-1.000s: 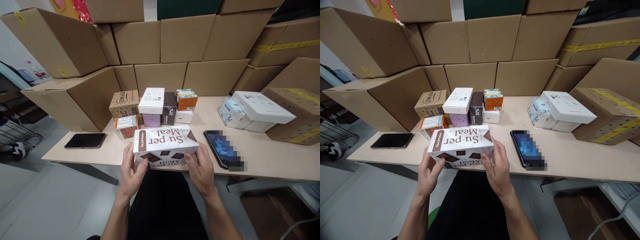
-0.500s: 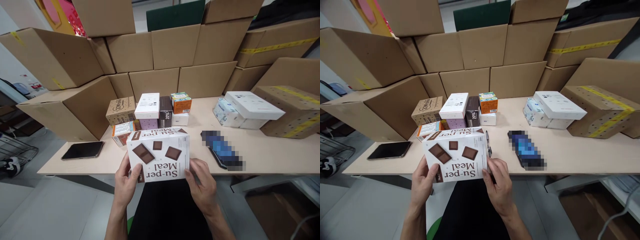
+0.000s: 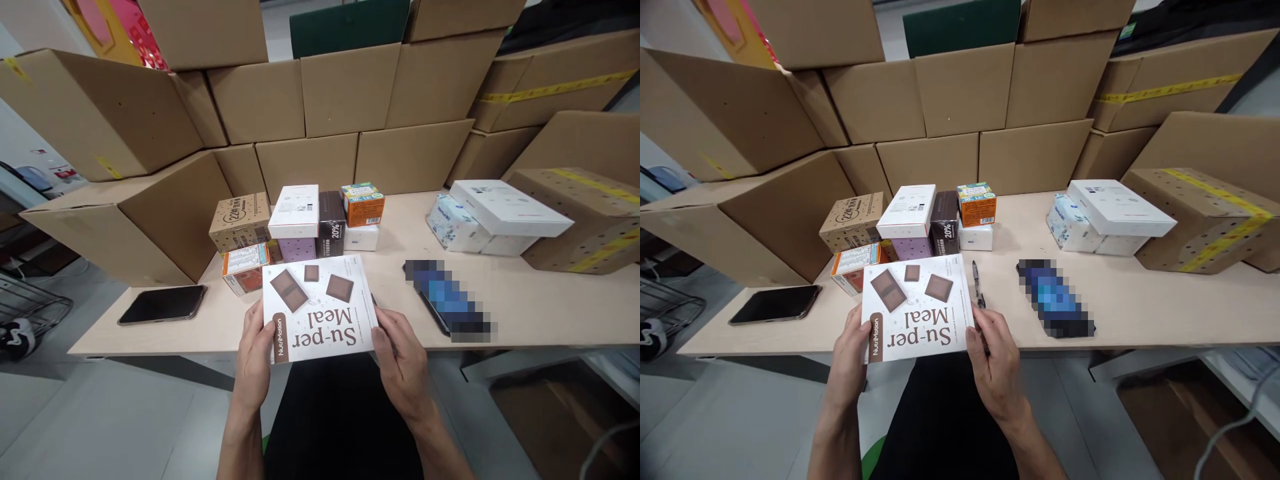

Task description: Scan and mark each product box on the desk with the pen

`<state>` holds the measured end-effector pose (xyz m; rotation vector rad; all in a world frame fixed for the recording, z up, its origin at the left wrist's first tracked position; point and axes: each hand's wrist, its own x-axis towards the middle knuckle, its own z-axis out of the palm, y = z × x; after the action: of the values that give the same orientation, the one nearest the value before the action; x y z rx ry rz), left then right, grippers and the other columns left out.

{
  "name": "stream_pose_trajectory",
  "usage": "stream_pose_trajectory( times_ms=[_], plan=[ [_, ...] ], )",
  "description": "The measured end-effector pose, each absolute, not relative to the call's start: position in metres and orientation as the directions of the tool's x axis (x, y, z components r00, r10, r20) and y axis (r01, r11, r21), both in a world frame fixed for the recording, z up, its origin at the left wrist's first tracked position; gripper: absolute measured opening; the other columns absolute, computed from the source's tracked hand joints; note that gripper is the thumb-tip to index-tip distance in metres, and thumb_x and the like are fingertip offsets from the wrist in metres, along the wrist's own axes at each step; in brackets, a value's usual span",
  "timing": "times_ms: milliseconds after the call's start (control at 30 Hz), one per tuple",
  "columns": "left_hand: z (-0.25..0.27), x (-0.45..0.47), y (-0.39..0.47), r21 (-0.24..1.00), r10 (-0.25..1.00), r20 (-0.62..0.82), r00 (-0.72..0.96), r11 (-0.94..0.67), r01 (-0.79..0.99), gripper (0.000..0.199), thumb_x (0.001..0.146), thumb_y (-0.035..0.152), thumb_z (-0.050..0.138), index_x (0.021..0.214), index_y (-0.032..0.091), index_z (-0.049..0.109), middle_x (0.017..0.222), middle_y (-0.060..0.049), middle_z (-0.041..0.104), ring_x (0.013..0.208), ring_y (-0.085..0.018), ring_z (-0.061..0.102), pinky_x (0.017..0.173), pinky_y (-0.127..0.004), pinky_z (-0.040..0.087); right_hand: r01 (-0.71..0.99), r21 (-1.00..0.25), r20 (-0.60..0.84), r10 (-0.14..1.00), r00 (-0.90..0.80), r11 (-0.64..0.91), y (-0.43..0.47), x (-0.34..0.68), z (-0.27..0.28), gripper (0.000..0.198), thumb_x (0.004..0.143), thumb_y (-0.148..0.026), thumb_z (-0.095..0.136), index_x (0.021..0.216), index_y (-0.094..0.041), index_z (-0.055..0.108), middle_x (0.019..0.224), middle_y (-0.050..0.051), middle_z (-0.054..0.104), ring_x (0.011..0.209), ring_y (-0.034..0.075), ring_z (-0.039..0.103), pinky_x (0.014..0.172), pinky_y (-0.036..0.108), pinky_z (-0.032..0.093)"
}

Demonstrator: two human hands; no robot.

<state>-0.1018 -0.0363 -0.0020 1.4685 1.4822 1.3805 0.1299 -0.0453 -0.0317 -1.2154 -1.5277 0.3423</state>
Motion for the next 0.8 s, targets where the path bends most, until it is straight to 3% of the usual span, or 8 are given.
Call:
stream_pose_trajectory(
  times_ms=[133,233,400,500,567,700,800],
  plan=[
    [-0.012,-0.095,-0.037,0.975,0.955,0.194,-0.225,-0.162,0.152,0.058,0.096,0.043,0.048,0.152,0.033,0.037,0.158,0.000,0.040,0.150,-0.027,0.030,0.124,-0.042,0.027,0.486,-0.789,0.487,0.865,0.124,0.375,-0.041,0.132,-0.026,0.035,0.101,-0.036,0.047,0.129,-0.023,0.061,0.117,0.007,0.065,0.109,0.020,0.064,0.086,0.030,0.055],
    [-0.014,-0.091,-0.037,0.969,0.950,0.178,-0.255,-0.125,0.214,0.057,0.097,0.044,0.049,0.152,0.035,0.038,0.162,0.002,0.035,0.153,-0.026,0.025,0.126,-0.043,0.021,0.508,-0.793,0.405,0.914,0.030,0.335,-0.032,0.142,-0.015,0.037,0.102,-0.040,0.044,0.128,-0.023,0.062,0.115,0.008,0.066,0.108,0.020,0.064,0.087,0.030,0.052],
    [-0.011,-0.091,-0.035,0.915,0.937,0.259,-0.234,-0.161,0.369,0.043,0.099,0.046,0.046,0.138,0.031,0.055,0.149,-0.003,0.051,0.143,-0.025,0.040,0.121,-0.044,0.032,0.662,-0.696,0.330,0.943,-0.052,0.280,0.007,0.165,0.002,0.037,0.102,-0.040,0.041,0.115,-0.019,0.068,0.110,0.011,0.067,0.103,0.022,0.064,0.092,0.033,0.046],
    [-0.011,-0.091,-0.035,0.878,0.918,0.329,-0.223,-0.210,0.431,0.038,0.100,0.044,0.045,0.132,0.029,0.059,0.142,-0.005,0.055,0.137,-0.025,0.046,0.118,-0.044,0.034,0.774,-0.594,0.193,0.973,-0.131,0.222,0.033,0.166,0.009,0.032,0.098,-0.033,0.046,0.119,-0.020,0.066,0.101,0.010,0.065,0.088,0.021,0.063,0.081,0.031,0.044],
    [-0.011,-0.091,-0.034,0.862,0.913,0.350,-0.210,-0.225,0.454,0.037,0.100,0.043,0.044,0.131,0.028,0.059,0.140,-0.006,0.056,0.135,-0.025,0.046,0.117,-0.044,0.035,0.785,-0.582,0.136,0.977,-0.163,0.212,0.045,0.163,0.011,0.025,0.095,-0.030,0.051,0.111,-0.021,0.068,0.087,0.007,0.061,0.070,0.017,0.058,0.069,0.027,0.041],
    [-0.012,-0.091,-0.035,0.834,0.913,0.371,-0.169,-0.247,0.493,0.036,0.101,0.039,0.044,0.133,0.028,0.058,0.137,-0.007,0.056,0.134,-0.024,0.047,0.116,-0.045,0.036,0.731,-0.645,0.168,0.974,-0.149,0.223,0.051,0.157,0.009,0.012,0.087,-0.024,0.058,0.085,-0.020,0.069,0.069,0.001,0.054,0.055,0.013,0.048,0.059,0.026,0.035],
    [-0.011,-0.089,-0.039,0.759,0.865,0.465,-0.190,-0.279,0.589,0.034,0.100,0.033,0.048,0.132,0.028,0.060,0.141,-0.008,0.051,0.136,-0.025,0.046,0.115,-0.045,0.037,0.647,-0.723,0.237,0.967,-0.093,0.239,0.053,0.162,0.004,0.010,0.083,-0.023,0.059,0.078,-0.020,0.068,0.067,0.002,0.059,0.062,0.015,0.054,0.062,0.027,0.039]
  ],
)
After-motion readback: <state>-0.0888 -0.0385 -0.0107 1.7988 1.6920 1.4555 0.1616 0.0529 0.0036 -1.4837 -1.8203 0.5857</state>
